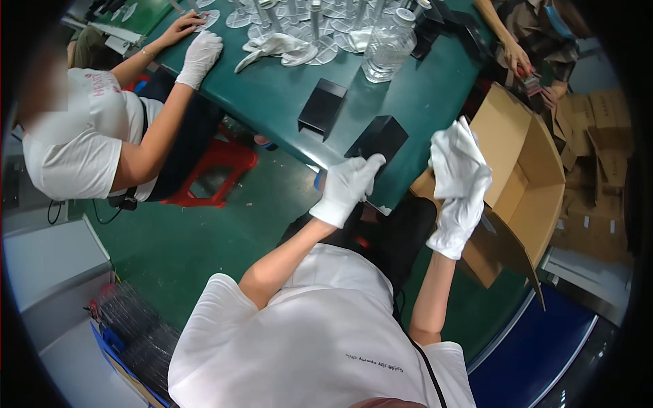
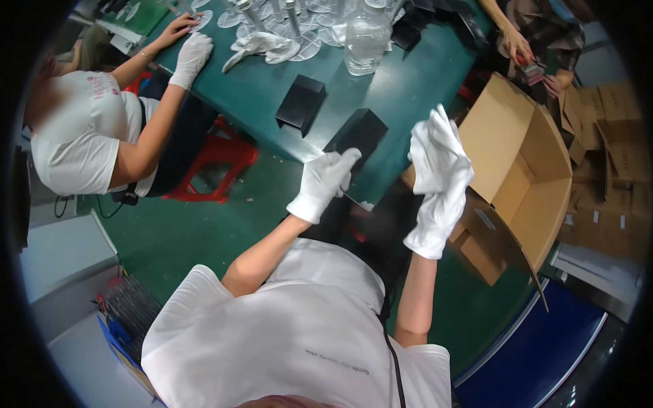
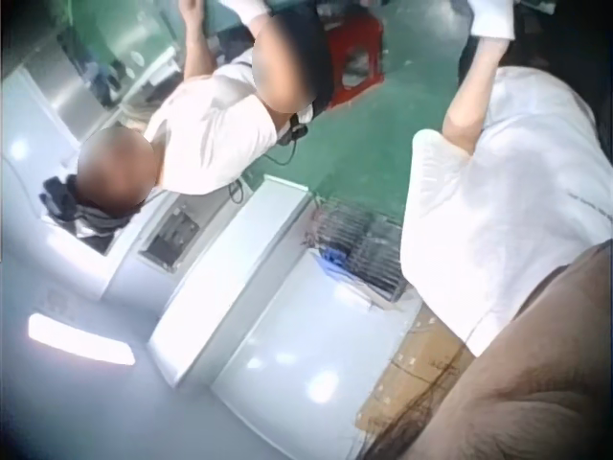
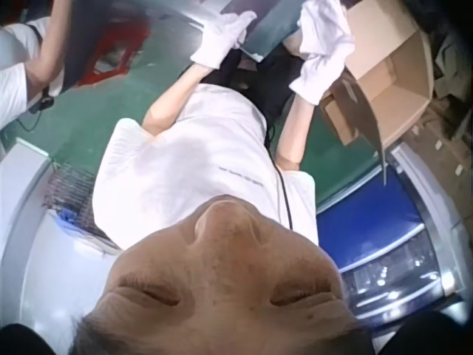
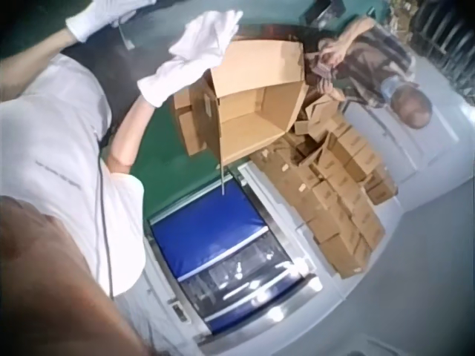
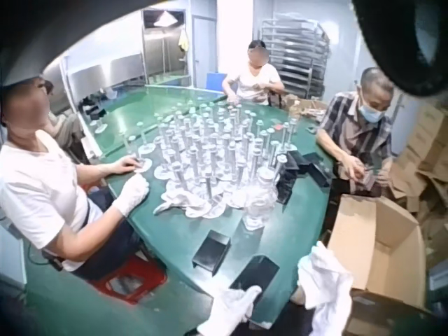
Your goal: The person wipes the surfaces of small black rectangular electronic devices using a white cloth. They handle the items one at a time, turning them over to clean all sides, and place the cleaned units into a cardboard box.
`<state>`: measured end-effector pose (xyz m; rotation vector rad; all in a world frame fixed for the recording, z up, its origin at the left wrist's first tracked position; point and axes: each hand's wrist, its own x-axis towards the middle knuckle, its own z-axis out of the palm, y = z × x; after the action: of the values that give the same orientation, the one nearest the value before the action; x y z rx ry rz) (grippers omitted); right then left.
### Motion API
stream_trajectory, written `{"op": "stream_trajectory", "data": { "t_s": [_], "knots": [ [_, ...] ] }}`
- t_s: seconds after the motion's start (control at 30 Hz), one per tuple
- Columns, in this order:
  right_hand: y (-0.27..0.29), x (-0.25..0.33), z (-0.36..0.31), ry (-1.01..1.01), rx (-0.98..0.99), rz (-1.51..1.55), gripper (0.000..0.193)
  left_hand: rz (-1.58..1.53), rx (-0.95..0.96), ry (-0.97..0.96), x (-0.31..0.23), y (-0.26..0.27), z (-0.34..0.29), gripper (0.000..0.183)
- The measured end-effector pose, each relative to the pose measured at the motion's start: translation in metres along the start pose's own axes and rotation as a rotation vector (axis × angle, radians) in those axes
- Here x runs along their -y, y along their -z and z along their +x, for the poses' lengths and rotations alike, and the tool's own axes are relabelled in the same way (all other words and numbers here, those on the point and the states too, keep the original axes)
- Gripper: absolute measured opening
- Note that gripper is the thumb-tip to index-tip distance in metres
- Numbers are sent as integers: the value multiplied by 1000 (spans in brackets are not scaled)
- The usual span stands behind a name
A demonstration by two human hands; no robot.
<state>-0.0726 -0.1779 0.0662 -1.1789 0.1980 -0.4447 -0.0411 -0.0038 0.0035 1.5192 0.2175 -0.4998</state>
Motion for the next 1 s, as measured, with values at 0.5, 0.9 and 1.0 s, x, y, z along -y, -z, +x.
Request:
{"op": "stream_trajectory", "data": {
  "t_s": [0.5,0.9,1.0],
  "knots": [
    [-28,-50,-58,366,621,-916,41,348,-48,-692,80,-5,18,24],
    [32,-35,-62,15,266,-267,64,-450,-208,-290,17,41,9,42],
    [40,-45,-79,-101,129,-231,56,-318,-105,-243,28,40,4,34]
  ]
}}
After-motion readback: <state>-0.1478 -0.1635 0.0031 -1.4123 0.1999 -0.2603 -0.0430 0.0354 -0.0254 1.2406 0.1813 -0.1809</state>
